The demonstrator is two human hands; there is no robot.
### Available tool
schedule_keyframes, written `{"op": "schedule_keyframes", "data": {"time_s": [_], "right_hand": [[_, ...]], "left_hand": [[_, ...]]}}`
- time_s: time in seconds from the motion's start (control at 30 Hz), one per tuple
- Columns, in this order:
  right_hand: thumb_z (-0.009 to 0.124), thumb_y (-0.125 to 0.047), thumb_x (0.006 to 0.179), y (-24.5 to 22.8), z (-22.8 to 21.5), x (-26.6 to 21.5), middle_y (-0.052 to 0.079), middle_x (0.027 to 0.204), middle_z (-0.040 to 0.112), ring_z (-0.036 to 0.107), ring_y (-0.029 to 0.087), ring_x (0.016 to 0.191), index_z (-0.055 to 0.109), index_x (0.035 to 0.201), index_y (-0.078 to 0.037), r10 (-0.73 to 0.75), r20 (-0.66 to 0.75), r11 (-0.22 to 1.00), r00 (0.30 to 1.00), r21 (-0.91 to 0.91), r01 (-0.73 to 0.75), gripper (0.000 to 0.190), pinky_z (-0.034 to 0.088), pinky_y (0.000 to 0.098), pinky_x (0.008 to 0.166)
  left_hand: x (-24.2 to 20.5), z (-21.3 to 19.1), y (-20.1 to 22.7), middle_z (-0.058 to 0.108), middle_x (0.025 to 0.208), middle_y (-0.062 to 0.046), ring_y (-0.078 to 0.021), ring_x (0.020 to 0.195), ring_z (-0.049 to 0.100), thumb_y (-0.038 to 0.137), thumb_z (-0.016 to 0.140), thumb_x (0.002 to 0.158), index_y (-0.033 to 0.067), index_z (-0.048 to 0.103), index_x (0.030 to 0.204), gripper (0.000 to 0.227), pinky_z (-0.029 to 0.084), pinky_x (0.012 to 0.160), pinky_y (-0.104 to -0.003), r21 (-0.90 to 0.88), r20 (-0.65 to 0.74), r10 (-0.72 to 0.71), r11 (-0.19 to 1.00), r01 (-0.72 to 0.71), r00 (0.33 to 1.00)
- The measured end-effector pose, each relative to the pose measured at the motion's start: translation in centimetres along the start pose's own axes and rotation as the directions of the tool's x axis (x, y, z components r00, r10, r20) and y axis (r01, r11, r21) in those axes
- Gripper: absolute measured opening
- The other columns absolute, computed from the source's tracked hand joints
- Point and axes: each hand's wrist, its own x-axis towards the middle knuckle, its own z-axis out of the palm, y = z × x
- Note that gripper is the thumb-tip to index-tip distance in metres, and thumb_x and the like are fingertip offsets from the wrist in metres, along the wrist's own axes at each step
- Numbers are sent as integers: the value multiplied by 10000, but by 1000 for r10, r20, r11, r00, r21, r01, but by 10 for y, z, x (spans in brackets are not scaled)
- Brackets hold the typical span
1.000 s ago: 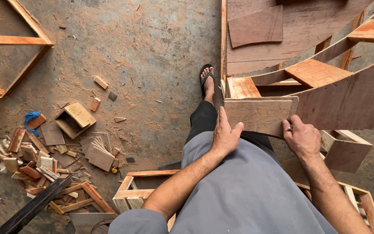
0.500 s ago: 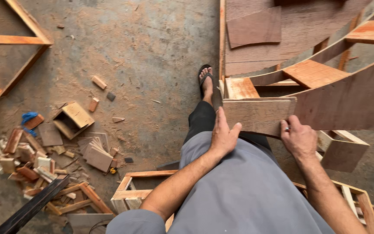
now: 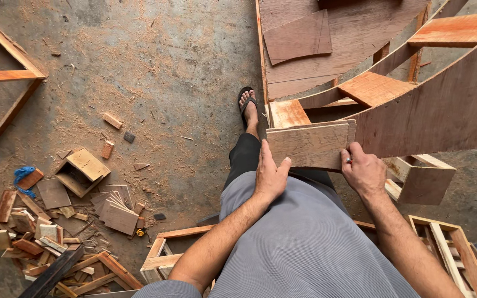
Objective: The person positions small wooden pieces against a curved wooden structure and uses a pencil to trace outlines onto the pieces. The person repeatedly picks up, aligns, and marks the wood pieces, then places them aside.
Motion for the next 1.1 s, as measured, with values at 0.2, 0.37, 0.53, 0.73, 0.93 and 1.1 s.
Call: {"op": "schedule_keyframes", "data": {"time_s": [0.2,0.37,0.53,0.73,0.93,1.1], "right_hand": [[582,-365,1055,1,1,-1,156,635,655,688,373,612,579,1028,-119,-3,2,1000,1000,6,3,248,551,511,575],[566,-368,1058,0,-1,0,147,629,658,693,356,601,578,1033,-118,14,41,1000,999,-12,-13,251,560,498,567],[551,-359,1061,-2,-3,1,134,615,658,697,335,588,581,1041,-118,22,68,1000,997,7,-23,243,567,483,564],[560,-357,1058,0,-2,2,131,620,659,699,337,590,580,1023,-116,-6,56,1000,998,-8,6,245,569,485,576],[588,-378,1043,0,-3,3,135,626,656,695,338,597,595,984,-121,6,37,1000,999,-27,-5,263,562,486,563],[592,-375,1048,2,-3,3,124,608,652,693,332,585,594,989,-113,7,46,1000,999,-2,-7,268,562,481,567]], "left_hand": [[0,0,0,223,1640,-301,-388,1536,250,291,612,931,-82,61,1592,938,230,1242,-422,-1,3,-11,1000,11,1000],[0,0,1,219,1636,-300,-385,1539,246,295,608,943,-79,53,1590,930,232,1245,-425,18,12,-13,1000,13,1000],[-1,-1,5,219,1633,-288,-372,1533,253,298,596,940,-66,36,1593,934,242,1238,-426,24,30,-50,998,49,998],[-1,-3,8,215,1635,-286,-368,1536,249,301,588,945,-65,30,1594,931,241,1241,-423,25,36,-56,998,56,998],[-1,-3,9,208,1640,-287,-368,1541,238,298,590,946,-68,33,1592,928,232,1243,-422,20,28,-50,999,49,998],[-1,-1,7,213,1636,-293,-373,1542,237,299,597,947,-78,38,1588,930,233,1245,-424,23,23,-36,999,35,999]]}}
